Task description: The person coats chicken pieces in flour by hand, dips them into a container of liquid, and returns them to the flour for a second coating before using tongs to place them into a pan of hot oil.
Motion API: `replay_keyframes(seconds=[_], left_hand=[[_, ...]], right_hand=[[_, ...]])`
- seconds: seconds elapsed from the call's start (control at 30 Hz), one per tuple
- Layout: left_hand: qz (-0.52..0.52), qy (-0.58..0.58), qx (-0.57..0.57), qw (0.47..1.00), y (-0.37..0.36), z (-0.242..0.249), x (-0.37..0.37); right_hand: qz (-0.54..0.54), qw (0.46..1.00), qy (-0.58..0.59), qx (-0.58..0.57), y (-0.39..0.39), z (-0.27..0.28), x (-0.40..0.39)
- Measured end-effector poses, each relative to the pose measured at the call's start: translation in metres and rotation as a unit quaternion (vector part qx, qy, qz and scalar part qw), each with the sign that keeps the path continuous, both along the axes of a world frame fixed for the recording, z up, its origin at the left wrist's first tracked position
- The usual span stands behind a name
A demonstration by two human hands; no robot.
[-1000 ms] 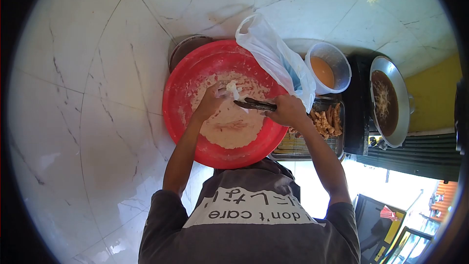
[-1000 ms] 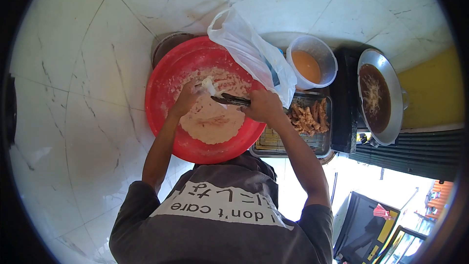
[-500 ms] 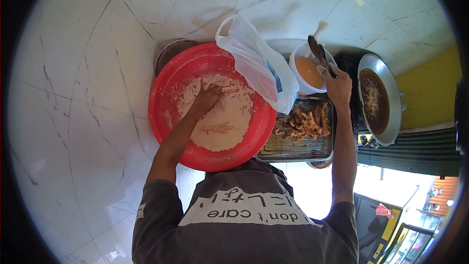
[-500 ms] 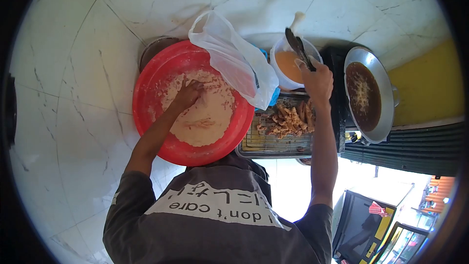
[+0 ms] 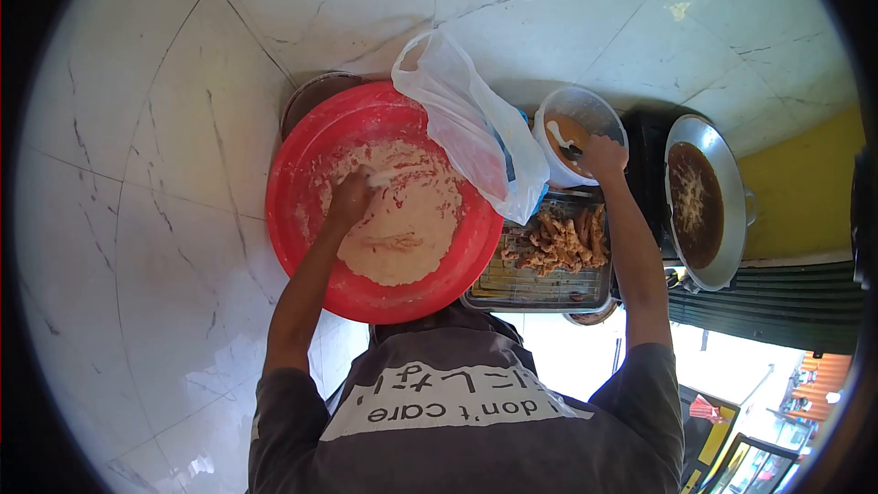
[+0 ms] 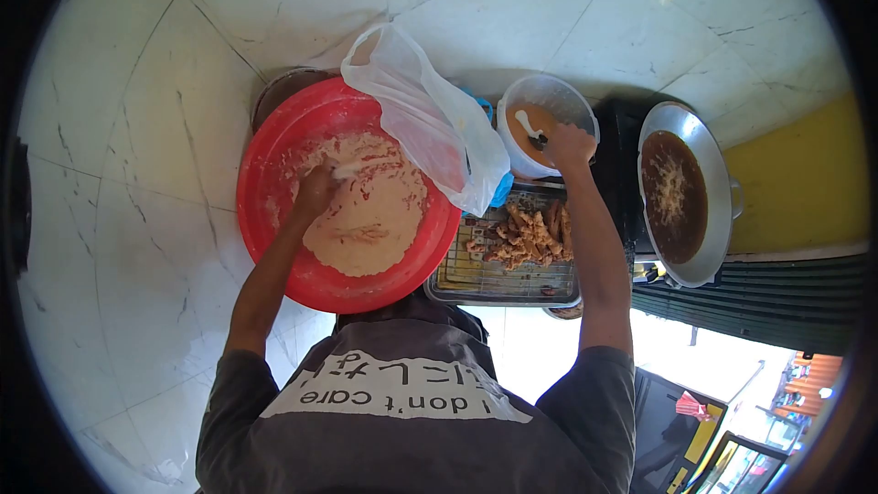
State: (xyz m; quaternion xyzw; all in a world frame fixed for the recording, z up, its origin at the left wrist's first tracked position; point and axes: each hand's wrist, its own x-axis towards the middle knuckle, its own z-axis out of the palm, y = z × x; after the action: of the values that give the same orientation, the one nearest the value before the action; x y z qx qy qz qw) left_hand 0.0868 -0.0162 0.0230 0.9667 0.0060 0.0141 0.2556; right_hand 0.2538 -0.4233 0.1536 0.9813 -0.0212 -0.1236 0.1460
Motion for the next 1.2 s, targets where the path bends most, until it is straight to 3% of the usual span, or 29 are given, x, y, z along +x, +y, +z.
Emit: replay_keyframes(seconds=[0.03, 0.1, 0.13, 0.17, 0.2, 0.43, 0.5, 0.53, 0.6, 0.73, 0.83, 1.0, 1.13, 1.2], left_hand=[[0.001, 0.0, 0.001, 1.0, 0.007, -0.003, 0.0], [0.16, 0.096, -0.234, 0.954, 0.02, -0.008, -0.004], [0.16, 0.096, -0.234, 0.954, 0.022, -0.009, -0.006], [0.248, 0.106, -0.391, 0.88, 0.024, -0.01, -0.01], [0.326, 0.111, -0.533, 0.773, 0.025, -0.009, -0.014], [0.283, 0.143, -0.602, 0.733, 0.021, 0.01, -0.029], [0.258, 0.149, -0.667, 0.683, 0.021, 0.012, -0.028], [0.256, 0.15, -0.667, 0.683, 0.021, 0.012, -0.028], [0.218, 0.167, -0.739, 0.615, 0.024, 0.009, -0.028], [0.159, 0.171, -0.733, 0.638, 0.029, 0.001, -0.025], [0.177, 0.162, -0.758, 0.607, 0.024, 0.01, -0.025], [0.148, 0.207, -0.704, 0.663, 0.015, 0.036, -0.029], [0.138, 0.193, -0.716, 0.656, 0.016, 0.037, -0.032], [0.176, 0.151, -0.468, 0.853, 0.02, 0.02, -0.031]], right_hand=[[0.002, 1.0, 0.009, -0.006, 0.001, -0.002, 0.002], [0.007, 1.0, 0.02, -0.003, -0.001, -0.007, 0.004], [0.012, 1.0, 0.029, -0.002, -0.002, -0.009, 0.005], [0.012, 1.0, 0.029, -0.001, -0.003, -0.01, 0.006], [0.009, 0.999, 0.037, -0.003, -0.002, -0.011, 0.005], [0.019, 0.999, 0.04, 0.011, -0.004, -0.019, 0.006], [0.004, 0.999, 0.039, 0.018, -0.003, -0.012, 0.004], [-0.009, 0.999, 0.038, 0.024, -0.002, -0.006, 0.002], [-0.016, 0.999, 0.019, 0.033, 0.0, 0.005, -0.004], [-0.028, 0.998, -0.019, 0.05, 0.008, 0.037, -0.026], [-0.054, 0.995, -0.032, 0.075, 0.005, 0.049, -0.036], [-0.087, 0.978, -0.121, 0.144, -0.003, 0.049, -0.047], [-0.098, 0.974, -0.143, 0.147, -0.002, 0.057, -0.054], [-0.096, 0.973, -0.143, 0.154, -0.005, 0.054, -0.055]])
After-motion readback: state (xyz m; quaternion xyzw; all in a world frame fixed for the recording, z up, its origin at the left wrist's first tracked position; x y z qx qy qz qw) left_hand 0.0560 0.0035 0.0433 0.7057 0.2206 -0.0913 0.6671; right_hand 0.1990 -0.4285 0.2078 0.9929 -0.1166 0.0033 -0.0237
